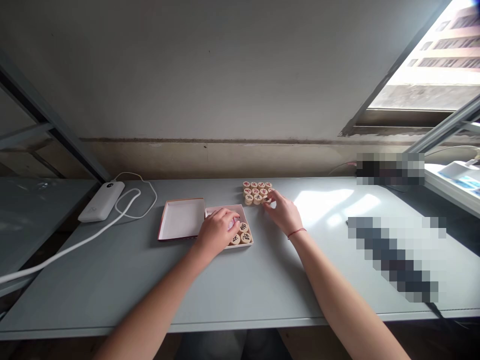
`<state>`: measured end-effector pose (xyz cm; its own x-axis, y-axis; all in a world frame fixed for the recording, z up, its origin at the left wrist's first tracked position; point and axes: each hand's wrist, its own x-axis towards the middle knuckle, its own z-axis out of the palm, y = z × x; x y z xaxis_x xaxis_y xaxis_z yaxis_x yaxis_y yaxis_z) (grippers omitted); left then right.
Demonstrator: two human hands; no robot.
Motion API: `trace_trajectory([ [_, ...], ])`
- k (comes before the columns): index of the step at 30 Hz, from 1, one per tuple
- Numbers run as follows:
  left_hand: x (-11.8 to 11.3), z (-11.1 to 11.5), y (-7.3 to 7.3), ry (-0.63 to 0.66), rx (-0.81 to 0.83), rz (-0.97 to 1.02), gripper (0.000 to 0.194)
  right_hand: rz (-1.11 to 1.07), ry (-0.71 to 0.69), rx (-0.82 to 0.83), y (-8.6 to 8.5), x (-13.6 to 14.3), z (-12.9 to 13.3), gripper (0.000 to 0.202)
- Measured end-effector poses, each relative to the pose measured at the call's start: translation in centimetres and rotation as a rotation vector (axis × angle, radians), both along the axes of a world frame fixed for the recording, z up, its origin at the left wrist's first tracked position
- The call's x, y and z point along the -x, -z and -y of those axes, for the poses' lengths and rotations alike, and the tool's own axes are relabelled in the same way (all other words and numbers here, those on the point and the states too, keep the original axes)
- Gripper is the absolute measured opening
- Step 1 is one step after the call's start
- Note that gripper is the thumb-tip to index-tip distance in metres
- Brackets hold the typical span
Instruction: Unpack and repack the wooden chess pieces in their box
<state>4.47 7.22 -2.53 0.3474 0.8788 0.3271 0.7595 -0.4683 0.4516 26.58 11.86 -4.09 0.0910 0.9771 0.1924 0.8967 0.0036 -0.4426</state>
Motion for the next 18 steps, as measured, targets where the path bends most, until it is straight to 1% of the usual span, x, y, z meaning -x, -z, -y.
trace_trajectory([
  [5,0.1,-0.1,0.1,-0.004,0.017,-0.009,0.016,-0.014,-0.005,-0.001,0.1,0.0,-0.1,0.018],
  [7,0.1,-0.1,0.1,-0.006,0.030,-0.012,0.017,-0.015,0.004,-0.001,-0.2,0.1,0.0,0.019],
  [10,0.0,-0.1,0.0,-0.011,0.043,-0.043,0.019,-0.053,0.009,-0.061,-1.1,0.7,0.5,0.021],
  [12,0.0,0.0,-0.1,-0.013,0.030,-0.093,0.023,-0.138,-0.073,-0.050,-1.8,1.6,1.0,0.020],
  [16,-0.2,0.4,-0.2,0.017,0.034,-0.216,0.035,-0.317,-0.398,0.183,-2.7,3.5,2.1,0.027],
  [18,-0.4,0.5,-0.3,0.034,0.071,-0.232,0.034,-0.320,-0.469,0.234,-2.7,4.1,2.4,0.034],
])
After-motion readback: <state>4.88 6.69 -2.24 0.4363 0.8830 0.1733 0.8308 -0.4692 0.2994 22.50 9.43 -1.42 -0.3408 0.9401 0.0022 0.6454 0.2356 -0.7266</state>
